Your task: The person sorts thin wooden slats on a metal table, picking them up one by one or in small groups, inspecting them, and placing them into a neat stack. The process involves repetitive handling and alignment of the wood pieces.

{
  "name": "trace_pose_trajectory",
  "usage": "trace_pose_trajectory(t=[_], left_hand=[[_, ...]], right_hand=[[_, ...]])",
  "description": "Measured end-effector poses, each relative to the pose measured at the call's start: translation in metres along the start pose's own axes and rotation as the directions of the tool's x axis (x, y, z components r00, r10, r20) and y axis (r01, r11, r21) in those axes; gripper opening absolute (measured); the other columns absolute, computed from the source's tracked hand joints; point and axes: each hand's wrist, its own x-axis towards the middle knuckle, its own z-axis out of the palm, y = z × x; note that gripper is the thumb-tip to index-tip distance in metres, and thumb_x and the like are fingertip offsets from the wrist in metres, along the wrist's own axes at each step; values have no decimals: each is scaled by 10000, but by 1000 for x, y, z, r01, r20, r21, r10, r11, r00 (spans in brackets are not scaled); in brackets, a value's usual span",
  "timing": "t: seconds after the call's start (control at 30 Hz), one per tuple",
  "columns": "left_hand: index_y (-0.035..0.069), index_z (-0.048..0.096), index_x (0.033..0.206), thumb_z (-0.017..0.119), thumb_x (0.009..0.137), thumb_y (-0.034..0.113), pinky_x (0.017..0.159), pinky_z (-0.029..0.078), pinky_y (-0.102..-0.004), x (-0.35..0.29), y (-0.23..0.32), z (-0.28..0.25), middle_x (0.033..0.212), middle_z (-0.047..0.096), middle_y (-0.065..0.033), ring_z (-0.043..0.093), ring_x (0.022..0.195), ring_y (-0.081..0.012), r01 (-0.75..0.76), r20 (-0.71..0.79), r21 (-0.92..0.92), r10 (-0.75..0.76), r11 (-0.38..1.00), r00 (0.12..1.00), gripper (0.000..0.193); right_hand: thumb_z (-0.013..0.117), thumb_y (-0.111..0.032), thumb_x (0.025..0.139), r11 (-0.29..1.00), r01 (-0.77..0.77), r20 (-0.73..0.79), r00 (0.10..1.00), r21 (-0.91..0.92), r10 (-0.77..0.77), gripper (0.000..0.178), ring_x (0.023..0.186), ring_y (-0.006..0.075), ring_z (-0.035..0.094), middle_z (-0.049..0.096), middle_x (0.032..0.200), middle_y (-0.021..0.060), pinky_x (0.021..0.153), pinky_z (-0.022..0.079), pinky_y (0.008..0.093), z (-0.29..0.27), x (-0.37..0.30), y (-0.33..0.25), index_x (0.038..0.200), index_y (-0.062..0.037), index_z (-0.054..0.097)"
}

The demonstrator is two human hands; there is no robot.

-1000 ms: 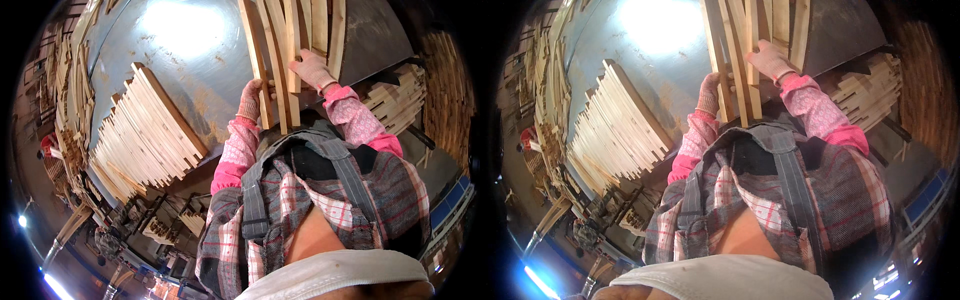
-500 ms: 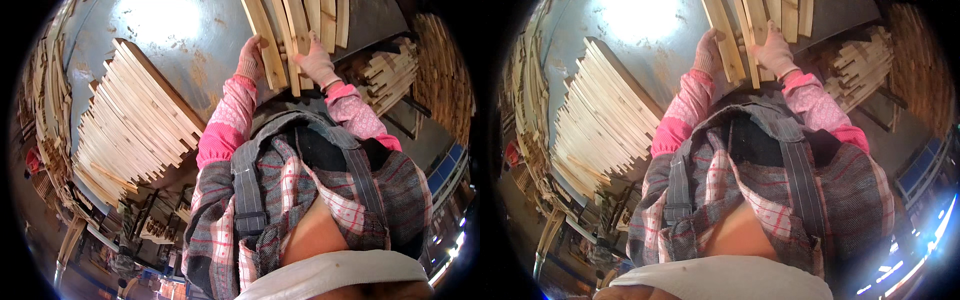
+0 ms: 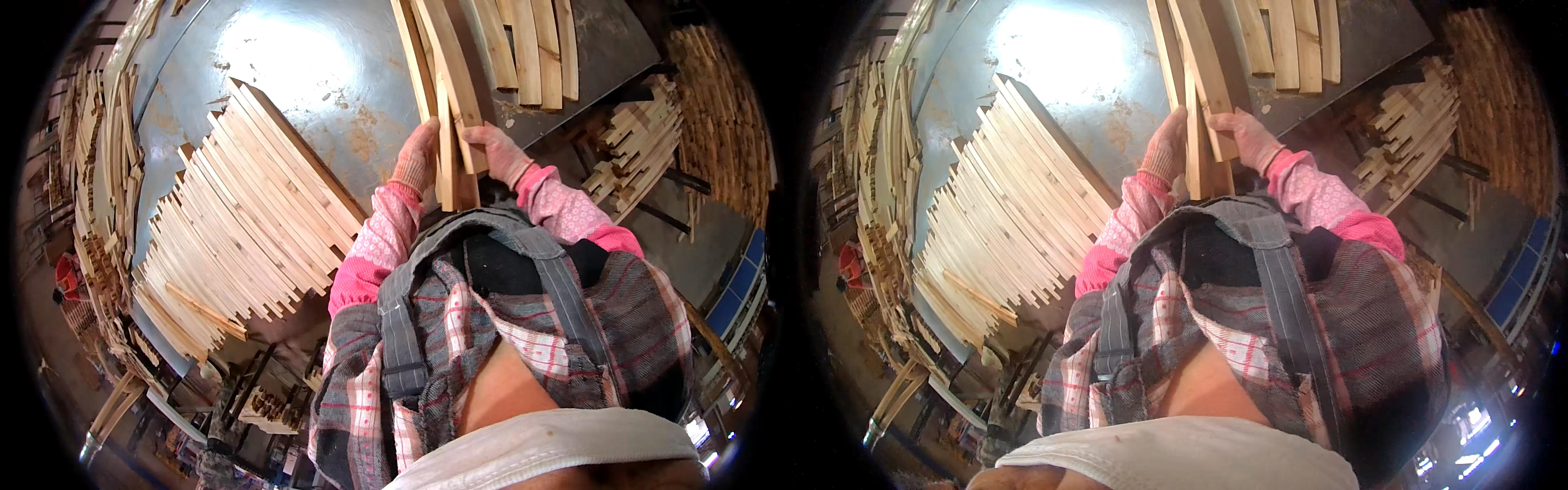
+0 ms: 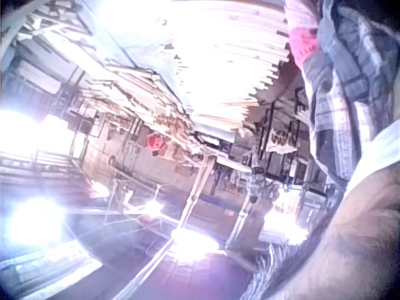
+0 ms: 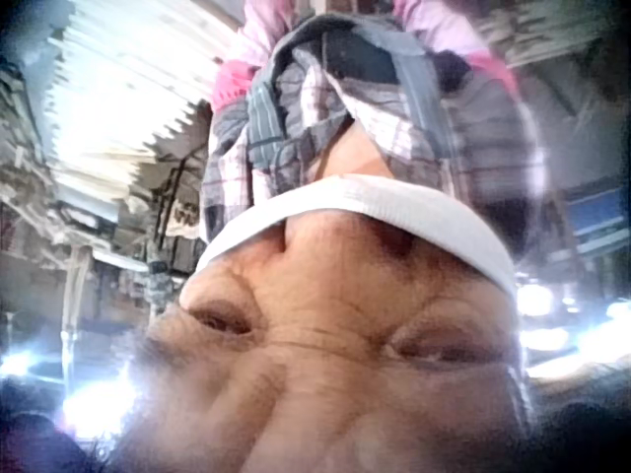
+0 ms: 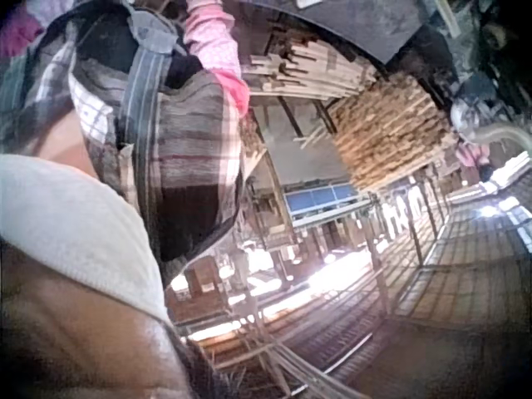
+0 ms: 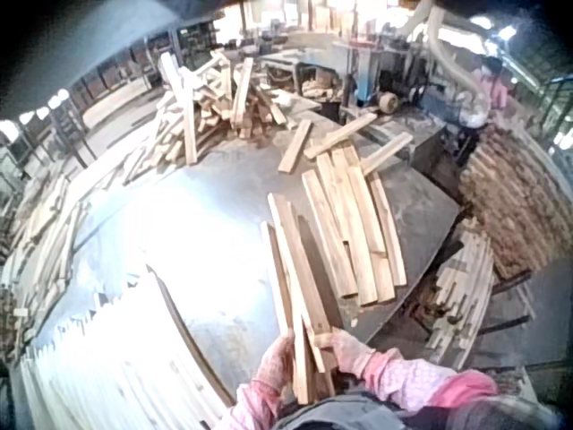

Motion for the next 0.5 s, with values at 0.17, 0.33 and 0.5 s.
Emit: trace_pose_trajectory(t=[0.17, 0.33, 0.5], left_hand=[[18, 680, 1213, 677, 992, 335, 912, 537, -385, -32, 5, 1, 1148, 712, -116, 680, 1010, -245, -356, 4, 459, 399, 814, 917, 386], [10, 631, 1253, 712, 977, 204, 765, 586, -308, -70, 21, 12, 1053, 725, -68, 696, 886, -158, -275, -300, 330, 377, 903, 876, 347], [33, 617, 1305, 693, 991, 208, 769, 596, -335, -59, 14, -14, 1074, 735, -97, 706, 909, -176, -229, -355, 674, 580, 702, 733, 367]], right_hand=[[728, -342, 942, 950, 122, -72, 986, -287, -149, 452, 1047, 172, 639, 706, 1163, 67, 968, 493, 313, 37, 7, 19, 1237, -3, 678], [761, -472, 907, 918, -33, -79, 997, -395, 2, 728, 1166, 238, 617, 647, 1304, 154, 1023, 474, 342, 56, 31, 49, 1408, 8, 540], [832, -409, 823, 773, 236, 248, 963, -589, -104, 862, 1228, 275, 604, 632, 1342, 176, 1056, 479, 375, 57, 27, 53, 1502, -41, 451]])
